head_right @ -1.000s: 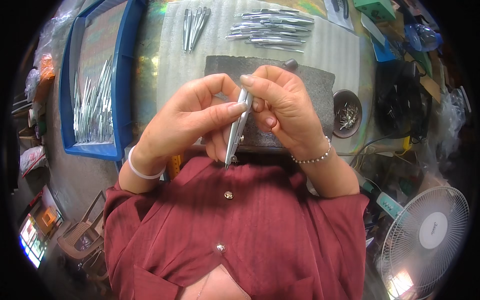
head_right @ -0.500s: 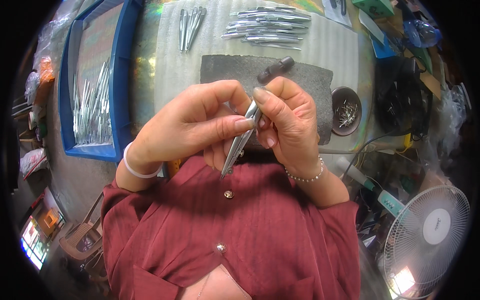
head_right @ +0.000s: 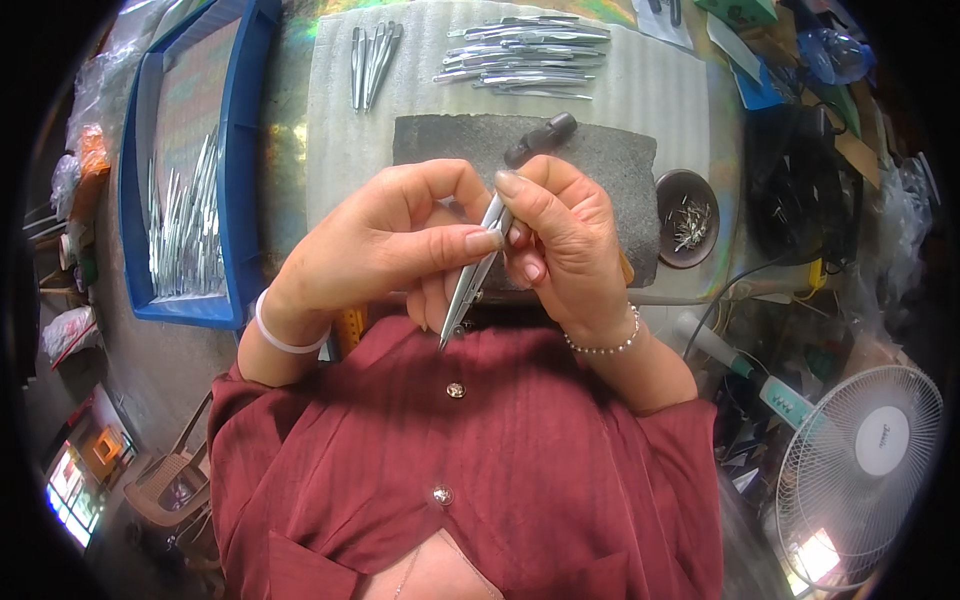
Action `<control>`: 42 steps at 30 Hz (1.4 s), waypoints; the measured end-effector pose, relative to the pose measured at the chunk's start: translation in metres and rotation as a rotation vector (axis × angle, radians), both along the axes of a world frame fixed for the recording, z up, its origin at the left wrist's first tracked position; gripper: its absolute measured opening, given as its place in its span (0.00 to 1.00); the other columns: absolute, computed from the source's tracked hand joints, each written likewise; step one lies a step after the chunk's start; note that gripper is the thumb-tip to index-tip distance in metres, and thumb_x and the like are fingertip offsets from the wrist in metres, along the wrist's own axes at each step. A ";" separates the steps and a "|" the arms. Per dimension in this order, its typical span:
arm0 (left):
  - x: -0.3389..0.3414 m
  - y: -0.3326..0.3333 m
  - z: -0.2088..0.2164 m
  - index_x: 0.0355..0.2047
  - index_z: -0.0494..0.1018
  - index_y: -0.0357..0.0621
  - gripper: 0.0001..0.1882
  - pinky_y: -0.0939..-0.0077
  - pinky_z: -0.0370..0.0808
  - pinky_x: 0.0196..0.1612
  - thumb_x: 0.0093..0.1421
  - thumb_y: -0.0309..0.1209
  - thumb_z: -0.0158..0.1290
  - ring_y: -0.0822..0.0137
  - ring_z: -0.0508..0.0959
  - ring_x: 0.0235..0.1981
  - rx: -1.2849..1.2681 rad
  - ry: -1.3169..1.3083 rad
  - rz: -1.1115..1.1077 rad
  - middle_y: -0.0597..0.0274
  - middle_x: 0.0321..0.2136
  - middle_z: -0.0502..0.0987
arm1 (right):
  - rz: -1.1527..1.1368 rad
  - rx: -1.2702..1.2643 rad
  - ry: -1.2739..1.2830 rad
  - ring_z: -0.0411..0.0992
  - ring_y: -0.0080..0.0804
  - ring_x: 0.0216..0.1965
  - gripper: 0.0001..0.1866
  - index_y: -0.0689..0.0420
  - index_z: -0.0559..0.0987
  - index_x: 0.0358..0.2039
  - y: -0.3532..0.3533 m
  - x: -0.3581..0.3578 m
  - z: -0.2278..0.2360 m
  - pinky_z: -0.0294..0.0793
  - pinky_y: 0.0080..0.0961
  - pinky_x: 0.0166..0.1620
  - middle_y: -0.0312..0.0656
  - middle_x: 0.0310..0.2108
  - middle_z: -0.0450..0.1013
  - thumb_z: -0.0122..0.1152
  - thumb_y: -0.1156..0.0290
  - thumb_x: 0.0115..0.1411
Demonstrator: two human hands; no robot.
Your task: Hammering the ends of small metal rods on a metal block using a hammer and a punch tool.
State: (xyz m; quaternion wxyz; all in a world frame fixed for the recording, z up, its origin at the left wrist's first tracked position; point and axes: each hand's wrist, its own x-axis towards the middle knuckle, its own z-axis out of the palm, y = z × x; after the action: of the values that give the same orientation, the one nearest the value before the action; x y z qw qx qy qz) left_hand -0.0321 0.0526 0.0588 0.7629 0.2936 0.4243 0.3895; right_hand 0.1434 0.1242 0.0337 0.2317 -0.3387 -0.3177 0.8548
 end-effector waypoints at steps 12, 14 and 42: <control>0.007 -0.018 -0.004 0.38 0.66 0.36 0.10 0.88 0.67 0.20 0.59 0.22 0.55 0.80 0.73 0.18 0.309 0.368 0.369 0.67 0.17 0.73 | 0.059 0.362 -0.091 0.65 0.13 0.16 0.09 0.58 0.72 0.32 0.053 0.008 0.030 0.65 0.09 0.20 0.37 0.24 0.74 0.52 0.66 0.66; 0.007 -0.029 -0.012 0.42 0.65 0.37 0.14 0.87 0.71 0.25 0.57 0.17 0.55 0.80 0.75 0.22 0.431 0.452 0.627 0.64 0.21 0.75 | 0.101 0.661 -0.125 0.62 0.12 0.14 0.11 0.58 0.71 0.31 0.101 0.019 0.041 0.60 0.07 0.17 0.40 0.25 0.74 0.49 0.66 0.67; 0.022 -0.020 -0.052 0.35 0.71 0.35 0.04 0.83 0.75 0.33 0.59 0.19 0.54 0.77 0.77 0.27 0.375 0.420 0.635 0.64 0.26 0.78 | 0.494 1.710 -1.006 0.69 0.45 0.42 0.25 0.64 0.67 0.48 0.029 0.044 0.004 0.73 0.35 0.41 0.49 0.40 0.66 0.58 0.79 0.47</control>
State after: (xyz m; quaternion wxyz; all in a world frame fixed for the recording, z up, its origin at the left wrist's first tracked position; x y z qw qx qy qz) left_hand -0.0103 0.0323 0.0065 0.4356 0.3550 0.5616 0.6073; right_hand 0.1869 0.1528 0.0377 0.0528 -0.3045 -0.9429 0.1245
